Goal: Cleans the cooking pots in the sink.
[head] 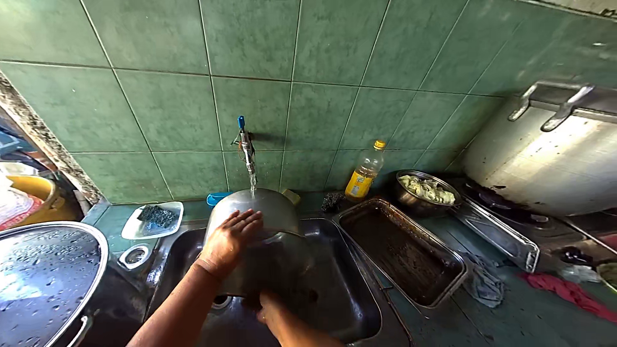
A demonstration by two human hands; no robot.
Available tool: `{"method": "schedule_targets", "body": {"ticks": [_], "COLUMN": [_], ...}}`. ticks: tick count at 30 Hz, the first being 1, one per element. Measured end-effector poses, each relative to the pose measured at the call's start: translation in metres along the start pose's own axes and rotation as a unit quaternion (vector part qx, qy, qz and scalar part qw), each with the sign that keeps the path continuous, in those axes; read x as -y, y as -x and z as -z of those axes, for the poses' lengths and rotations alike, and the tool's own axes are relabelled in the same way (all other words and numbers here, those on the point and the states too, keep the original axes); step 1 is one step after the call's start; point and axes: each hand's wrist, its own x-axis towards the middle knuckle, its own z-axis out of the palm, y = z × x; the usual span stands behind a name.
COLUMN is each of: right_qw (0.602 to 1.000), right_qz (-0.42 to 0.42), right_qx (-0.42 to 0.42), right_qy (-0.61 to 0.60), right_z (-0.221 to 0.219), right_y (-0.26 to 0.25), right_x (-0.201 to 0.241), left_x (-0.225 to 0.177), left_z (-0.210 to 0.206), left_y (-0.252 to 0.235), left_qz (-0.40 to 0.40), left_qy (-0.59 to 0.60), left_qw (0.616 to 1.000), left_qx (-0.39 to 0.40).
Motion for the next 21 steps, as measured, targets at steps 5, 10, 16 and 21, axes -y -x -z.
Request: {"method": "schedule_targets", "body": {"ticks": [5, 10, 16, 21], "right_qw": [0.772, 0.687, 0.923, 0.940], "right_qz": [0.066, 0.039, 0.340, 0.266], "right_qx": [0.110, 0.034, 0.110, 0.201], "right_qy": [0.623, 0.725, 0.146, 0.067], "right_z": [0.064, 0.134, 0.022, -0.096], "right_y": [0.011, 0.039, 0.055, 0.079], "right_x": [0.061, 0.160, 0.258, 0.275], "left_x": [0.003, -0.001, -0.001, -0.005], "left_z": [-0.005, -0.006, 0.007, 0.012], "left_y": [0.019, 0.039, 0.022, -0.007], "left_qz": [0.035, 0.123, 0.254, 0.282], "left_qy": [-0.066, -0.117, -0.067, -0.045], "left_qw": [0.995, 0.980, 0.965, 0.955], "left_qx": [-0.071, -0.105, -0.021, 0.078]}}
